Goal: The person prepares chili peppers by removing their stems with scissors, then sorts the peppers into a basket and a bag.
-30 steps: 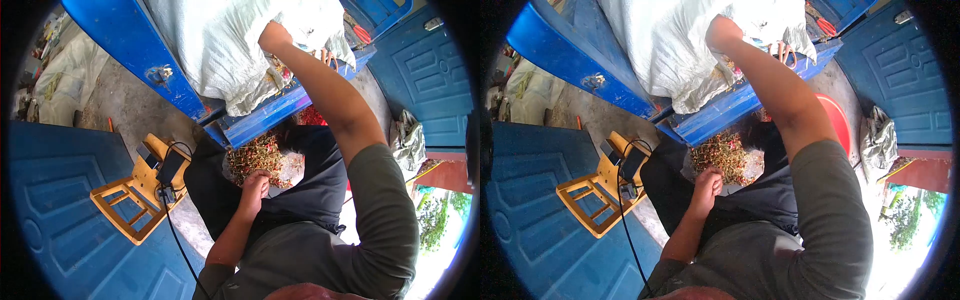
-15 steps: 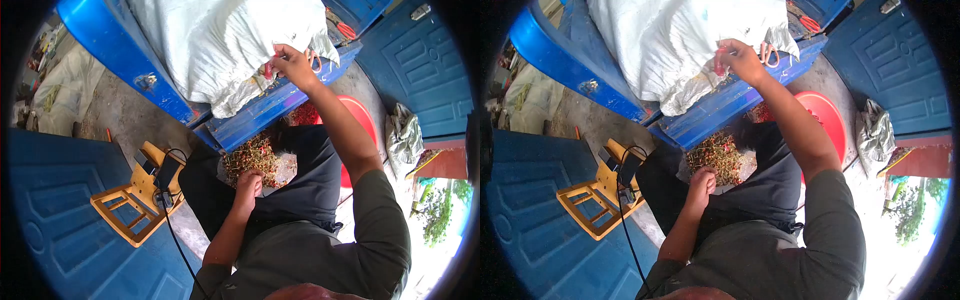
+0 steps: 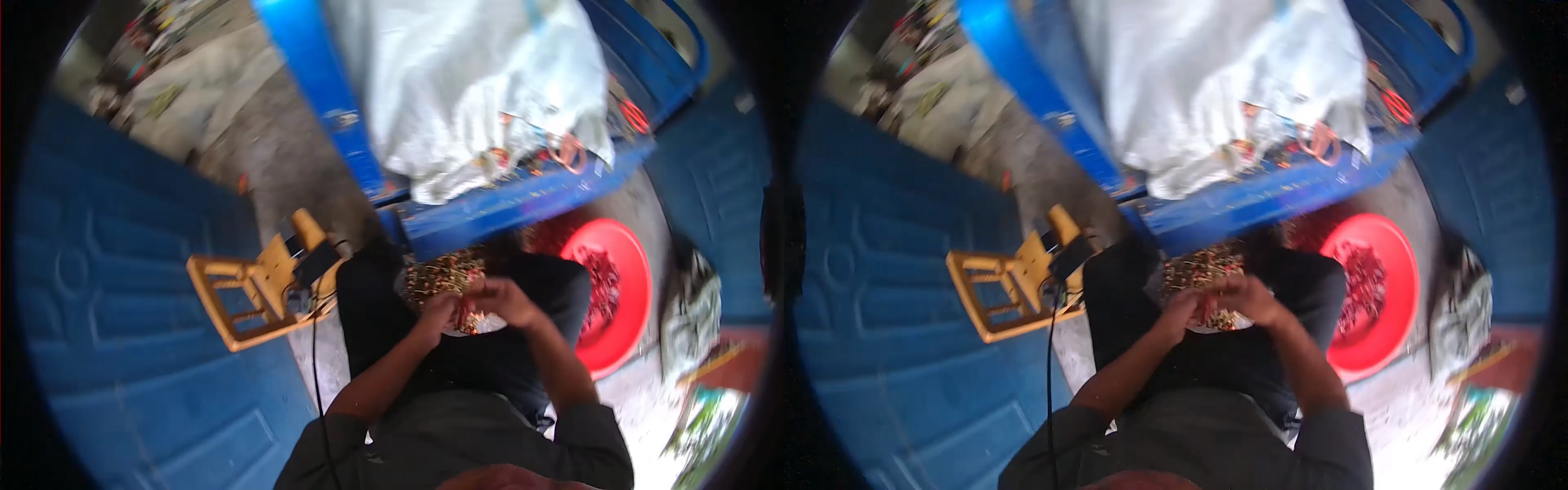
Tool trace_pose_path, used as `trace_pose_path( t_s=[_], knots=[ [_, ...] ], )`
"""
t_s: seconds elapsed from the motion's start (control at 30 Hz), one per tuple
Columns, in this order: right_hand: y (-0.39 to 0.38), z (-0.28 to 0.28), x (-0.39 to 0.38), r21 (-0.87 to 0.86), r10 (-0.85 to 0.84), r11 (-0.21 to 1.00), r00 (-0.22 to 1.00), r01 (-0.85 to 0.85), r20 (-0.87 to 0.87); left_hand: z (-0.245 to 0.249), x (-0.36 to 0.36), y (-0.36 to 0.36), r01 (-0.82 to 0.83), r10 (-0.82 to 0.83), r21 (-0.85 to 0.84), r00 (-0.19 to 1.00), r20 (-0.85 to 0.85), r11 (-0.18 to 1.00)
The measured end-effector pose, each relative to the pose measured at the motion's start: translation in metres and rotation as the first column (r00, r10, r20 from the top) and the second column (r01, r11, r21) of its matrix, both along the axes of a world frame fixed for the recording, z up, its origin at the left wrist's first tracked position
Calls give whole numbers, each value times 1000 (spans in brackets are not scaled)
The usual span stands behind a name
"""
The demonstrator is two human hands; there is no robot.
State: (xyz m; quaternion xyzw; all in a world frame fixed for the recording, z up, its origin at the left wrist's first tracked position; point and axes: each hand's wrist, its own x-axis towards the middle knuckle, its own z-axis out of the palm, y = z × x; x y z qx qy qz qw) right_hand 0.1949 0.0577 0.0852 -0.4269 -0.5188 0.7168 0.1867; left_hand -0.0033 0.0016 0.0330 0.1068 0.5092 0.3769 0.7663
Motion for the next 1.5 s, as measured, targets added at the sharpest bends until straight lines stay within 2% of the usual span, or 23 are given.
trace_pose_path(
  t_s=[0.03,0.07,0.13,0.17,0.23,0.37,0.47,0.5,0.57,0.67,0.7,0.73,0.8,0.87,1.0,1.07,1.1,1.17,1.2,1.27,1.4,1.47,1.5],
  knots=[
    [-14,6,-12,-87,-66,994,997,62,-49,-3,1,0,11,-10,51,1000,-22,999],
    [-22,8,-22,-28,-100,995,993,99,-59,-7,0,0,37,-33,97,998,-45,995],
    [-31,-10,-29,313,-44,948,997,60,-56,-18,-8,-4,-30,29,108,1000,6,994],
    [-34,-11,-33,319,-26,947,998,45,-66,-23,-10,-3,-51,41,128,996,78,991],
    [-39,-10,-37,134,-75,988,997,76,-10,-29,-9,-2,-37,34,122,999,27,992],
    [-46,-8,-44,91,-91,991,993,98,-72,-19,-10,0,-52,48,127,998,36,990],
    [-50,-9,-60,617,-93,783,996,82,-14,3,-18,3,-34,33,112,999,9,993],
    [-50,-7,-60,618,-90,782,996,79,-12,6,-18,3,-10,12,75,999,-30,997],
    [-48,1,-62,570,-116,819,958,-58,264,5,-16,1,-8,9,40,1000,-8,999],
    [-53,-2,-69,479,-245,877,892,37,380,-32,-8,-3,7,-7,29,1000,-8,1000],
    [-55,-9,-70,480,-244,877,891,34,382,-45,-4,-3,17,-15,52,1000,-27,999],
    [-58,-21,-73,544,-347,833,860,100,374,-47,0,-2,15,-14,51,1000,-25,999],
    [-60,-32,-75,608,-446,778,821,158,357,-48,5,1,26,11,251,989,-144,968],
    [-59,-34,-77,594,-559,762,725,258,403,-46,7,1,39,-1,255,989,-150,966],
    [-52,-81,-49,648,-574,724,728,238,375,-34,3,1,155,-124,194,979,-163,969],
    [-51,-93,-42,331,-462,873,824,358,328,-17,1,4,156,-128,189,980,-154,969],
    [-51,-91,-38,332,-460,874,825,355,329,-9,0,5,165,-136,203,980,-148,965],
    [-46,-46,-38,-198,-395,890,911,412,118,0,-2,4,171,-141,217,979,-144,961],
    [-44,-33,-38,-197,-393,891,912,410,119,3,-2,3,110,-93,210,992,-90,971],
    [-44,-18,-36,-389,-418,840,908,377,-21,2,1,1,51,-46,198,998,-31,979],
    [-44,-23,-39,-381,-484,800,874,463,48,-11,5,2,39,-39,192,999,-7,981],
    [-43,-35,-40,-149,-505,835,844,530,180,-12,7,3,12,-18,196,999,32,981],
    [-43,-39,-39,-152,-504,835,845,529,179,-12,8,4,3,-12,192,999,42,981]
  ],
)
